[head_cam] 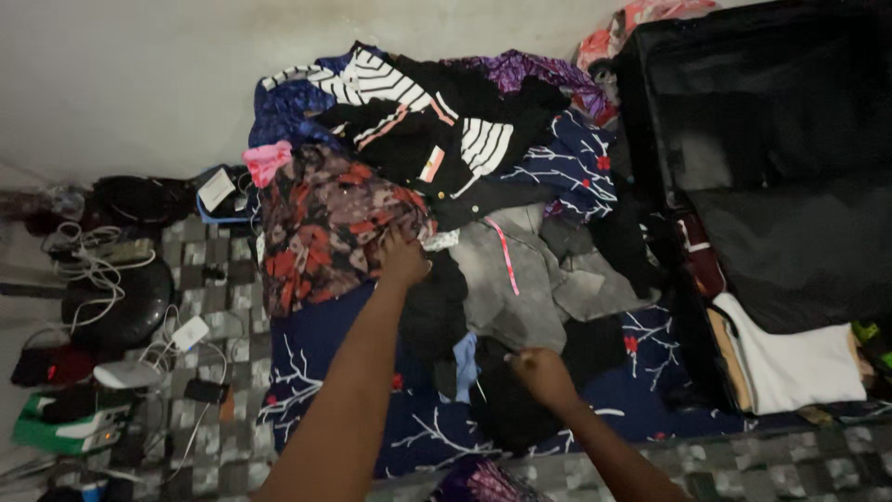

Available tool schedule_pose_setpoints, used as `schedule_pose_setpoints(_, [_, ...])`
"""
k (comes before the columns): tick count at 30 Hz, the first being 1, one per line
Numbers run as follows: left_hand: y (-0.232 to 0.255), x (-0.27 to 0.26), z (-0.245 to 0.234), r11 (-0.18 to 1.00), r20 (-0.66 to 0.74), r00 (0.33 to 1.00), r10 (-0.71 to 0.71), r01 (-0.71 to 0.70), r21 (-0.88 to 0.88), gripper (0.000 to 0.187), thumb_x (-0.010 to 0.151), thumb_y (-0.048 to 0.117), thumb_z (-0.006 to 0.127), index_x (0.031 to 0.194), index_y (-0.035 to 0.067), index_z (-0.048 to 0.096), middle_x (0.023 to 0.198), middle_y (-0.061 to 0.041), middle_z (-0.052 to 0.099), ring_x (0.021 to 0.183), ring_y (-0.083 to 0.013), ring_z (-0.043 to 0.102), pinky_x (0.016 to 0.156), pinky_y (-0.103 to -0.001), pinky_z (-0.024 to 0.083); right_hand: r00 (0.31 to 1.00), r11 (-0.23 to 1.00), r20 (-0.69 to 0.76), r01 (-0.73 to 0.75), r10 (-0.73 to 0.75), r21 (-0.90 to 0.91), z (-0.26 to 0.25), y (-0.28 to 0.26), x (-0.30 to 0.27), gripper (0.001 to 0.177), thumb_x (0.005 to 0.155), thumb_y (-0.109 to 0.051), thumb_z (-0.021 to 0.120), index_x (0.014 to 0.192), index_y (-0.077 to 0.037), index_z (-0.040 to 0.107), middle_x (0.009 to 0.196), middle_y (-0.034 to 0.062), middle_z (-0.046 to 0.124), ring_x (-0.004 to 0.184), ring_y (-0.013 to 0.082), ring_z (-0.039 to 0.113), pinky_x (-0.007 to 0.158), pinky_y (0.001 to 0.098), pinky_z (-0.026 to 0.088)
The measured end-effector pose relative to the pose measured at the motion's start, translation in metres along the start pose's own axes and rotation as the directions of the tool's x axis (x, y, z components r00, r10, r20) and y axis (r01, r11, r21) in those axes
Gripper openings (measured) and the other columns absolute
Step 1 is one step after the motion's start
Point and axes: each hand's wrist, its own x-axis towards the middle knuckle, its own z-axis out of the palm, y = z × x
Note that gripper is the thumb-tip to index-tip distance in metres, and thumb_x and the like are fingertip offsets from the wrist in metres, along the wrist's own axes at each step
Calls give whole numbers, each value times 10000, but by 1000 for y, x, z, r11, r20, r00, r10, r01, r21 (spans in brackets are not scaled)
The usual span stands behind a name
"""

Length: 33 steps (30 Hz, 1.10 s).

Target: The person packs a suitcase by folding garments from the bed and placing them inside by hand.

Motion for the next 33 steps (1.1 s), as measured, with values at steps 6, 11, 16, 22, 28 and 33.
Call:
schedule_pose_setpoints(6, [-20, 34, 48, 922, -519, 851, -80, -134, -362, 410, 881, 116, 563, 1273, 19, 639, 1368, -284, 565, 1247, -478, 541, 1033, -554, 459, 864, 821, 124, -503, 488, 270, -10, -24, 40, 532, 908, -451, 696, 591, -33, 608, 452, 62, 564, 371, 129, 561, 410, 322, 429])
schedule_pose_setpoints(11, [-45, 33, 11, 887, -433, 881, -190, -35, -461, 270, 877, 116, 551, 998, 116, 791, 958, -182, 735, 906, -385, 686, 786, -533, 513, 887, 729, 158, -448, 433, 517, -6, -36, 66, 524, 944, -399, 718, 613, -11, 599, 493, 47, 546, 402, 139, 526, 433, 324, 410])
schedule_pose_setpoints(16, [-80, 0, -26, -97, -55, 969, -241, -80, -992, 365, 947, 206, 451, 978, 103, 800, 783, -42, 720, 686, -153, 668, 659, -271, 531, 819, 408, 316, -527, 480, 745, -1, -56, 89, 244, 916, -322, 697, 958, -93, 769, 621, 1, 526, 438, 114, 450, 513, 327, 515])
schedule_pose_setpoints(22, [-73, -83, -86, -596, -2, 973, -231, -143, -790, 270, 1020, 253, 516, 1094, 89, 717, 954, -45, 730, 844, -182, 694, 807, -337, 564, 736, 22, 630, -654, 249, 756, 14, -120, 123, 537, 932, -433, 616, 1316, -64, 547, 921, 103, 652, 893, 270, 698, 913, 520, 586])
schedule_pose_setpoints(28, [63, -226, -120, -711, 91, 986, 137, 162, -684, 376, 965, 426, 579, 1146, 112, 677, 1075, -52, 733, 986, -218, 706, 887, -415, 581, 734, 13, 668, -674, 123, 738, -4, -210, 150, 551, 936, -429, 590, 1289, -8, 557, 1054, 138, 738, 1010, 291, 710, 926, 495, 554])
schedule_pose_setpoints(33, [107, -298, -137, -702, 116, 985, 129, 173, -691, 355, 928, 364, 630, 1191, 131, 678, 1161, -51, 728, 1058, -214, 720, 936, -422, 574, 787, 251, 615, -606, 47, 755, -62, -200, 162, 499, 918, -353, 624, 1247, 21, 602, 1035, 136, 748, 982, 275, 710, 892, 461, 558])
